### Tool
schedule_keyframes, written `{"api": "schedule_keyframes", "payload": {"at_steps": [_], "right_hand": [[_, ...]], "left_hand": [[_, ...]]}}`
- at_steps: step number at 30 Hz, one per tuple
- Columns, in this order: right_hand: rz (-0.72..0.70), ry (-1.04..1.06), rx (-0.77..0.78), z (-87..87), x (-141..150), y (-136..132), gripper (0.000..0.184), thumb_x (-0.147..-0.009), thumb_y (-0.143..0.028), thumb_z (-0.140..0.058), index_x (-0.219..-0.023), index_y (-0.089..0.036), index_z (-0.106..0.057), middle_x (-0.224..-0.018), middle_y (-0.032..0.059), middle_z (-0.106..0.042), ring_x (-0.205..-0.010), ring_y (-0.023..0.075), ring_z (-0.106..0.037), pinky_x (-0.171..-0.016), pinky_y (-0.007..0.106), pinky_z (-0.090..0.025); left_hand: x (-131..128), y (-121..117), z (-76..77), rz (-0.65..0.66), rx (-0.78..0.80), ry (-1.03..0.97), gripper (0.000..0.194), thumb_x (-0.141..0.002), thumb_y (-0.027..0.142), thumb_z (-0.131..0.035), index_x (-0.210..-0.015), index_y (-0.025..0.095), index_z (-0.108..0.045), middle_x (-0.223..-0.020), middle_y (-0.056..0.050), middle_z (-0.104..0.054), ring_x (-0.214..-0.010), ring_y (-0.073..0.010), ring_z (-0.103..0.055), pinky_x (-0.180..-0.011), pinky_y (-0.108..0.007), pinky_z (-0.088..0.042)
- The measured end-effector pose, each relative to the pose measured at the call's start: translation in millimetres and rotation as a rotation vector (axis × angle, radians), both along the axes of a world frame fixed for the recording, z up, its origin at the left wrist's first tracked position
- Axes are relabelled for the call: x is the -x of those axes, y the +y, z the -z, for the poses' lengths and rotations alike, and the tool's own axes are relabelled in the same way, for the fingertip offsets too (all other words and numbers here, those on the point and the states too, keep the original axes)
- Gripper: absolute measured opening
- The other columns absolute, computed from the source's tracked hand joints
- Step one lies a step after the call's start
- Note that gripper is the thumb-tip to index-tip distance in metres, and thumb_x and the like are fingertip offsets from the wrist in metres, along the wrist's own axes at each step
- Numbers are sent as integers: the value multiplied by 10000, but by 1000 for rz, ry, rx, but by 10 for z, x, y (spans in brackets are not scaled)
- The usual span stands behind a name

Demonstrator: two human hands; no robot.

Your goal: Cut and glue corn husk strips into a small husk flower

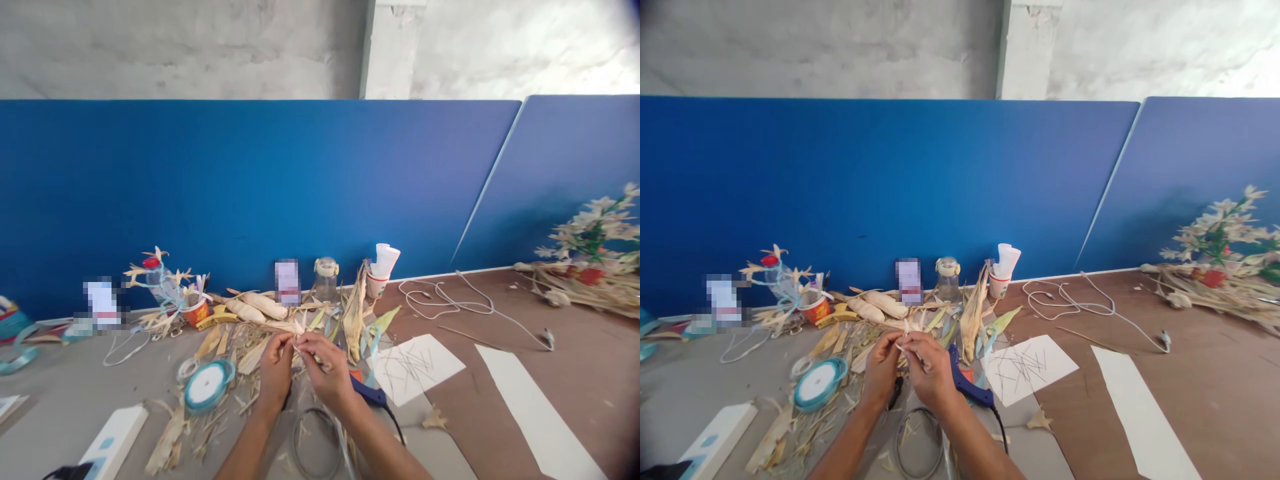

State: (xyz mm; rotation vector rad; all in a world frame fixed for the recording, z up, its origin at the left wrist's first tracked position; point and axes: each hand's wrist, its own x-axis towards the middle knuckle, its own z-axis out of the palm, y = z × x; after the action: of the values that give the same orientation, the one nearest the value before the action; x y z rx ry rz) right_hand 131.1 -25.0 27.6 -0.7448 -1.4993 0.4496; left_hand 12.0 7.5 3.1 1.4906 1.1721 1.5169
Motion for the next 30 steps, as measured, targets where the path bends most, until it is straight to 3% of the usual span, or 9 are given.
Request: {"api": "schedule_keyframes", "payload": {"at_steps": [13, 17, 21, 25, 30], "right_hand": [[-41, 29, 56, -63, 17, -57, 154, -788, -133, -547, -786, -223, -672, -872, 72, -660, -847, 194, -615, -792, 334, -475], [71, 267, 236, -43, 6, 0, 82, -730, -226, -607, -657, -203, -635, -764, 33, -575, -722, 165, -552, -648, 276, -459], [20, 542, 479, 24, 6, 102, 119, -698, -303, -623, -676, -190, -592, -575, -41, -492, -469, 94, -419, -461, 219, -363], [-3, 590, 562, 54, 46, 130, 126, -665, -298, -633, -654, -186, -578, -495, -65, -464, -444, 88, -399, -459, 214, -335], [5, 577, 568, 72, 85, 126, 111, -650, -281, -623, -649, -181, -577, -500, -65, -472, -447, 85, -393, -460, 213, -324]], "left_hand": [[-3, 13, 15, 13, 45, -93, 164, -746, 333, -600, -805, 187, -645, -774, -28, -648, -747, -193, -579, -726, -302, -441], [-6, 48, 41, 13, 111, -207, 216, -730, 369, -625, -814, 171, -647, -751, -21, -646, -740, -182, -575, -729, -294, -439], [-38, 47, 20, 75, 161, -330, 254, -696, 401, -665, -794, 167, -656, -747, -25, -655, -739, -173, -582, -737, -298, -444], [-80, 24, -33, 176, 197, -527, 222, -640, 365, -727, -734, 178, -654, -709, -6, -650, -692, -146, -574, -723, -289, -450], [-109, 6, -46, 209, 239, -598, 238, -576, 328, -773, -717, 188, -640, -693, 16, -651, -691, -137, -578, -734, -288, -442]]}}
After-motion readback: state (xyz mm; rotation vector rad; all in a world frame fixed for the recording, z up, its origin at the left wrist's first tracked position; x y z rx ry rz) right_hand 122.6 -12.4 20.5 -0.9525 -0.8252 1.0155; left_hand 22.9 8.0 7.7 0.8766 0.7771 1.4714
